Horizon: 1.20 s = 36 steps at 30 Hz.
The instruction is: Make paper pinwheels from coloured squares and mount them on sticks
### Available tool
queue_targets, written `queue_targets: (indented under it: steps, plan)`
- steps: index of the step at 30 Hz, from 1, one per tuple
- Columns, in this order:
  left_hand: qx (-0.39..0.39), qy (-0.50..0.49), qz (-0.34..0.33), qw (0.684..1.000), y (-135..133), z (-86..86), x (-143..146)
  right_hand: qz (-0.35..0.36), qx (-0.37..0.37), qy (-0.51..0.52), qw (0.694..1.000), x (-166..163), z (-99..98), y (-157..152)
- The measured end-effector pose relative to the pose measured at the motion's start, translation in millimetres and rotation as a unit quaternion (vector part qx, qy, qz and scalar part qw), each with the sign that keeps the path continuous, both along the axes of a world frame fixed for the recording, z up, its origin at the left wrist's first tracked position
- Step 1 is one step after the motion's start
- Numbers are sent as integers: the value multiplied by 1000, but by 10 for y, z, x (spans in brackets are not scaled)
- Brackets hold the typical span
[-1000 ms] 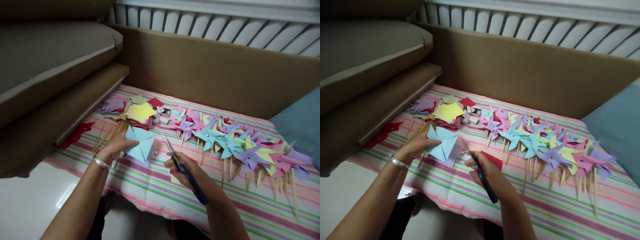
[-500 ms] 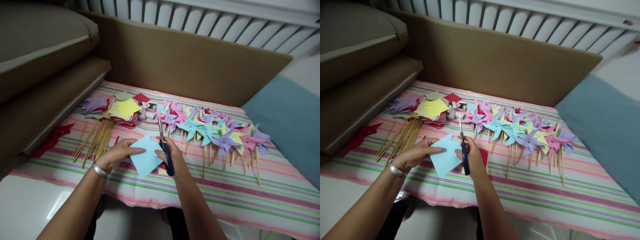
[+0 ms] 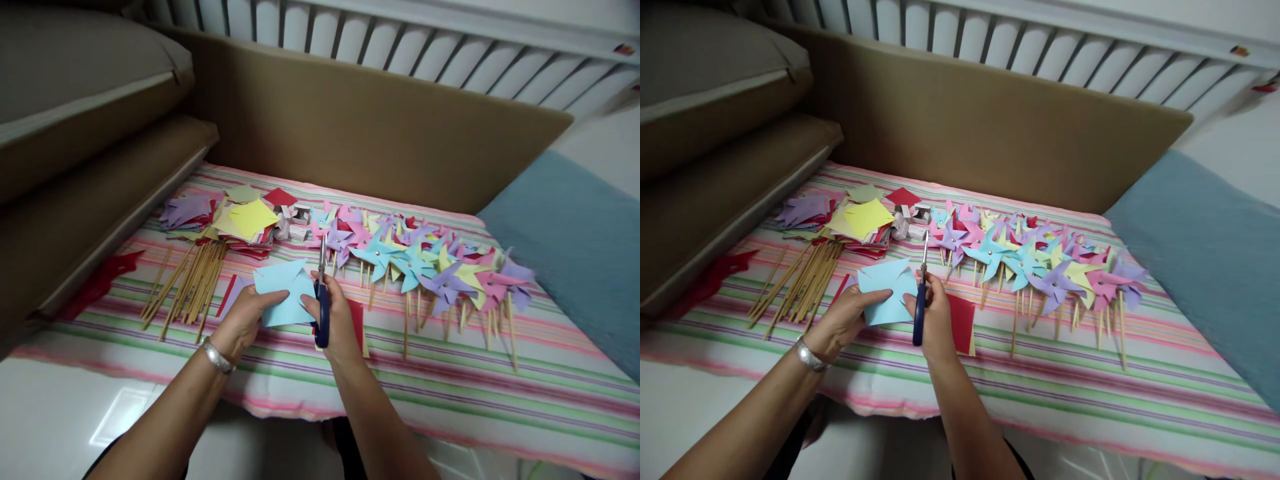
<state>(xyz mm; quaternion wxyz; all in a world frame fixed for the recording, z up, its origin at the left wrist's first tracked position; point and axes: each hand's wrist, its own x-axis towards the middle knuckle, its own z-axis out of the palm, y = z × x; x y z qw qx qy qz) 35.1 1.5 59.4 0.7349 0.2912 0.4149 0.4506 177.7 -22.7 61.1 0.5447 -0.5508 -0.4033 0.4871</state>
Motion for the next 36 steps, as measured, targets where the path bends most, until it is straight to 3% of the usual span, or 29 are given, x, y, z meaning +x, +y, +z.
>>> queue_targets:
  steps: [4,6,10,13,22,36]
  plan:
    - [38,71,43,996,98,17,-186,50,7,-9,999,61,57,-5]
    - [56,111,57,991,150,48,-313,113,1,-24,993,98,122,-29]
    - [71,146,48,986,212,127,-555,282,-64,-34,957,116,227,-120]
    - [70,156,46,984,224,166,-677,340,-123,-39,932,85,249,-185]
    - [84,135,10,987,222,207,-763,388,-196,-65,898,92,189,-225]
    - [57,147,25,987,221,256,-751,384,-210,-72,896,94,134,-215]
